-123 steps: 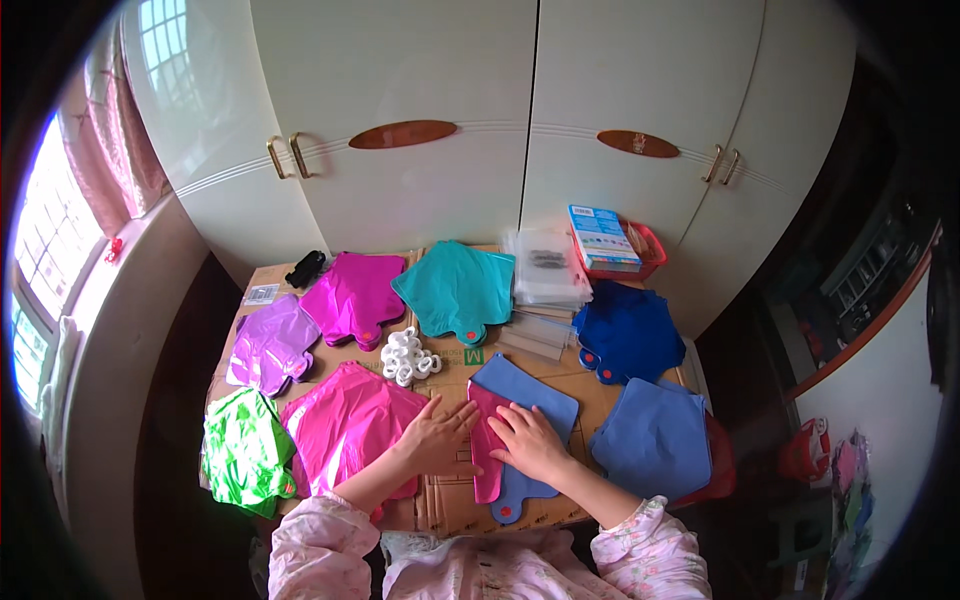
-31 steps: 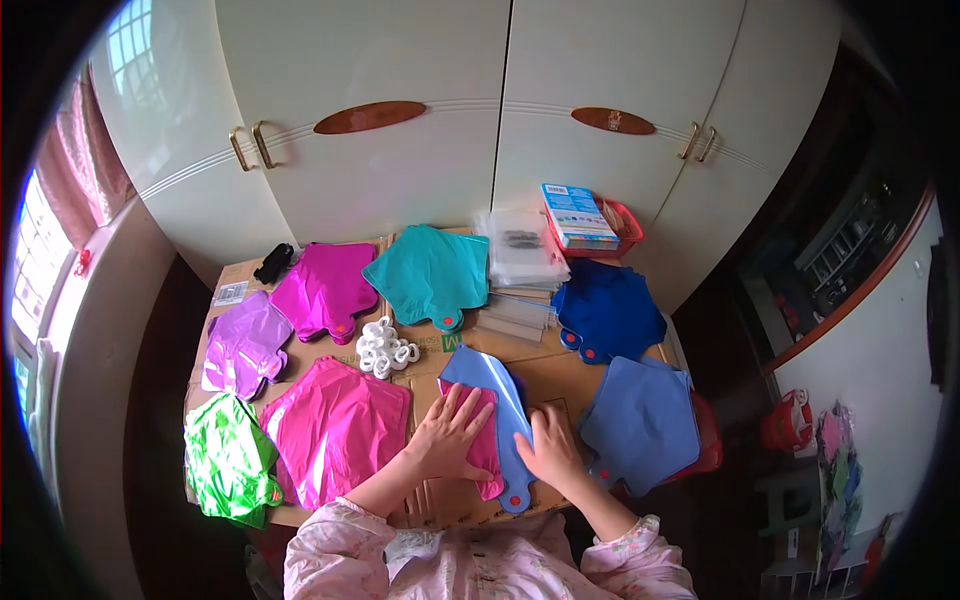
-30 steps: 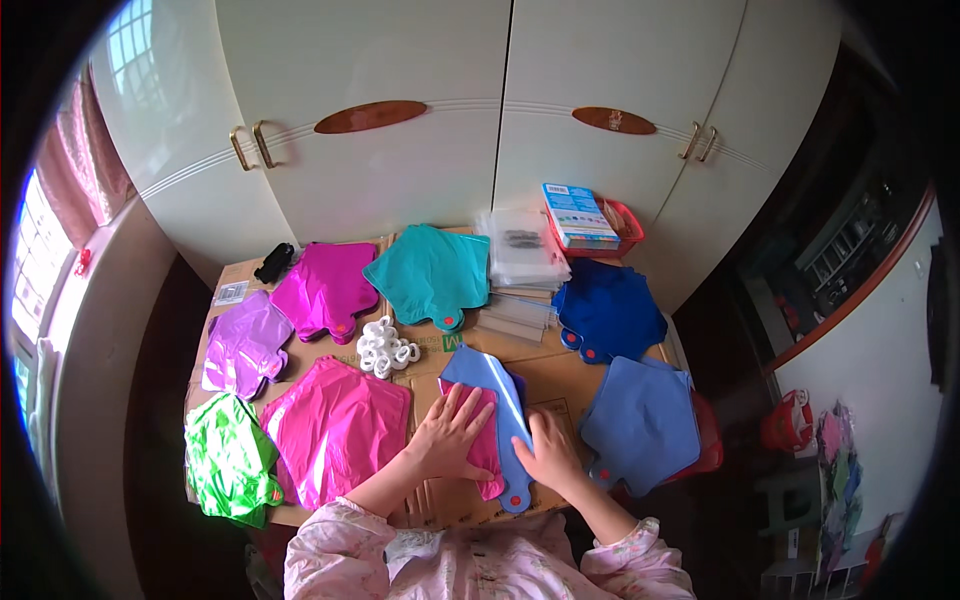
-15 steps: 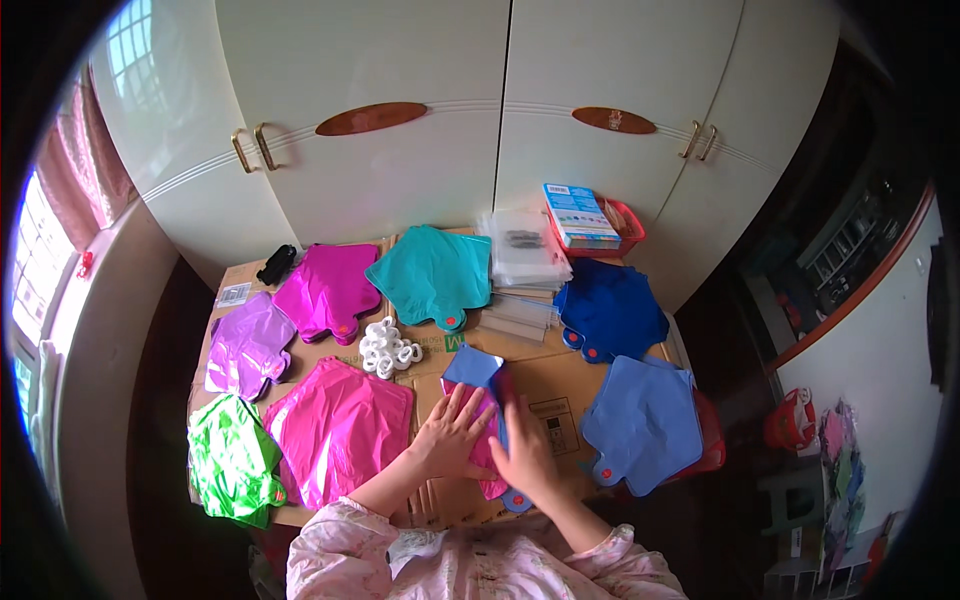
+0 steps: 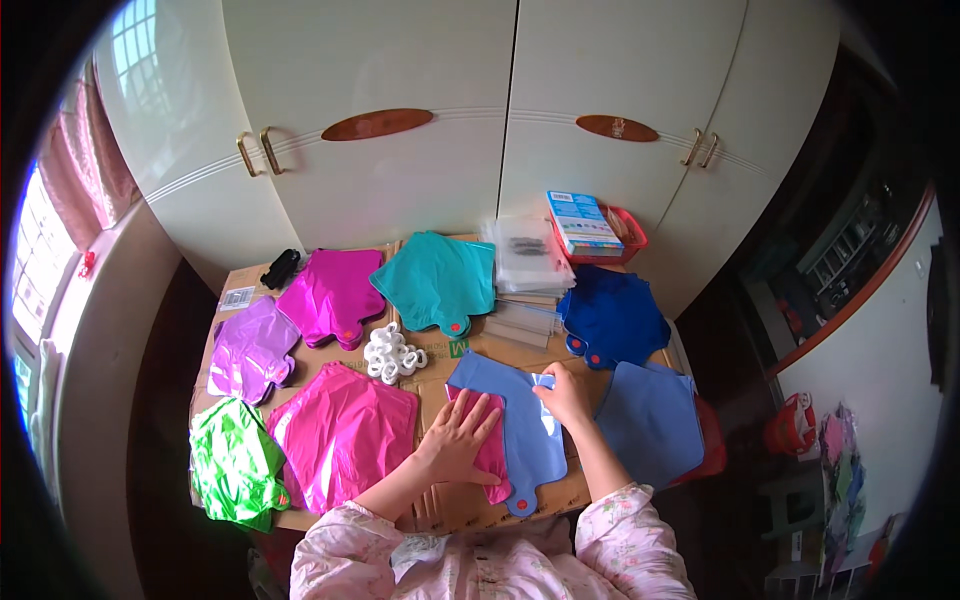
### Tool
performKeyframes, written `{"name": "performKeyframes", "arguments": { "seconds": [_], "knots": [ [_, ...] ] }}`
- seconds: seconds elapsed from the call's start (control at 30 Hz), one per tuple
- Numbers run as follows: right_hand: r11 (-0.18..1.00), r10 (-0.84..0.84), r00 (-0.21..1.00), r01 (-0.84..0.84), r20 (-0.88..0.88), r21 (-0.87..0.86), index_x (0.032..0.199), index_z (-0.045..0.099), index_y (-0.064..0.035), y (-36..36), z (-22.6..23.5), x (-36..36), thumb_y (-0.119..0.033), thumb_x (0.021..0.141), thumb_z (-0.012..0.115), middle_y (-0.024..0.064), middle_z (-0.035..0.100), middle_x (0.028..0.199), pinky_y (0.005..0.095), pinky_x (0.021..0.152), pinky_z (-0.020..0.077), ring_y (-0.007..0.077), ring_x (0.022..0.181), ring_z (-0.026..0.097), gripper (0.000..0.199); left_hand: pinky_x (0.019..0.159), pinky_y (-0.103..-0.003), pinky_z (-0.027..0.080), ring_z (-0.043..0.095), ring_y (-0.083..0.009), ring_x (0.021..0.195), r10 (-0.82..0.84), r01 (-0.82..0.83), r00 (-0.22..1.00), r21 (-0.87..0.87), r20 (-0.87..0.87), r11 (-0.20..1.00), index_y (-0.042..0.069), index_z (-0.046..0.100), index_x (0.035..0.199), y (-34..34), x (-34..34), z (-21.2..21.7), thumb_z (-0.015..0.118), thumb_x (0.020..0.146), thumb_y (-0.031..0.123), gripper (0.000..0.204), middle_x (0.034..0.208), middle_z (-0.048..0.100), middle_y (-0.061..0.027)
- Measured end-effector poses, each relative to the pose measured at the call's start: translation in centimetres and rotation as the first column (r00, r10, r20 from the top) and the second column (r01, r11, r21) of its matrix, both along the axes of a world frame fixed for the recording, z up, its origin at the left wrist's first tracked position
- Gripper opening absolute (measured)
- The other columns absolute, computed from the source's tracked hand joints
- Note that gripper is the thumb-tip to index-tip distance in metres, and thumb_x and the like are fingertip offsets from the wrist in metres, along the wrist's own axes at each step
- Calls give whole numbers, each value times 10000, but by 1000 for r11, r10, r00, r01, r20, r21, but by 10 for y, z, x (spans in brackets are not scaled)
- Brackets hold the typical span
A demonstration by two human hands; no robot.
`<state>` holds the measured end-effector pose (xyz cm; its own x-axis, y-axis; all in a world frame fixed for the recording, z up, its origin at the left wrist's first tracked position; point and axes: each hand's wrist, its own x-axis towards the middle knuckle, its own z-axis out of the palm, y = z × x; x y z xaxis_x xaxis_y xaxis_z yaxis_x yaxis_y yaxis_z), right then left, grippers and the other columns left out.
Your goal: Folding colorful plastic products and placing them into small pink boxes for packaging.
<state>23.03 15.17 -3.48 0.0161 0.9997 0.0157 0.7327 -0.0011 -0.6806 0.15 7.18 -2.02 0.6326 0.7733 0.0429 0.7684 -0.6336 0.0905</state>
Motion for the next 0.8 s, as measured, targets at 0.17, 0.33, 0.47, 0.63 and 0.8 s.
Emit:
{"name": "performKeyframes", "arguments": {
  "seconds": [0.17,0.33,0.47,0.63,0.8],
  "knots": [
    [987,-46,998,51,-41,154,967,610,-46,-9,-17,9,-180,719,722,181,675,869,428,736,515,351,837,657,303,1098,-535,235,229,-464,1365,-6,6,1000,0,-7,1000,63,291,1453,0,1,-1,566,638,794,1129,1487,267,-224],
    [985,106,985,-86,134,-147,857,614,24,-27,2,7,-268,768,642,261,646,855,488,730,511,413,816,637,306,1100,-526,239,227,-457,1367,-1,1,1000,14,-15,1000,62,307,1448,0,0,0,554,629,807,1134,1487,274,-210],
    [985,119,963,-145,244,92,868,552,24,-60,-1,-4,-210,782,605,237,622,838,510,706,501,423,780,617,256,1104,-532,225,219,-461,1369,-4,4,1000,-11,-12,1000,66,284,1456,1,1,0,567,632,797,1137,1493,257,-218],
    [976,191,949,-212,252,58,1165,469,27,-90,11,-18,-201,788,600,237,541,1042,478,765,500,413,901,589,459,1107,-525,225,207,-453,1376,7,-7,999,-12,-35,1000,67,286,1457,0,1,0,556,625,804,1143,1499,251,-202],
    [911,235,926,-316,297,265,1372,352,24,-113,8,-41,-146,776,584,305,398,1289,501,946,406,456,1106,457,661,1114,-524,210,208,-456,1375,-2,-1,995,-27,-96,1000,57,352,1421,2,0,-3,547,633,802,1102,1464,310,-207]
  ]
}}
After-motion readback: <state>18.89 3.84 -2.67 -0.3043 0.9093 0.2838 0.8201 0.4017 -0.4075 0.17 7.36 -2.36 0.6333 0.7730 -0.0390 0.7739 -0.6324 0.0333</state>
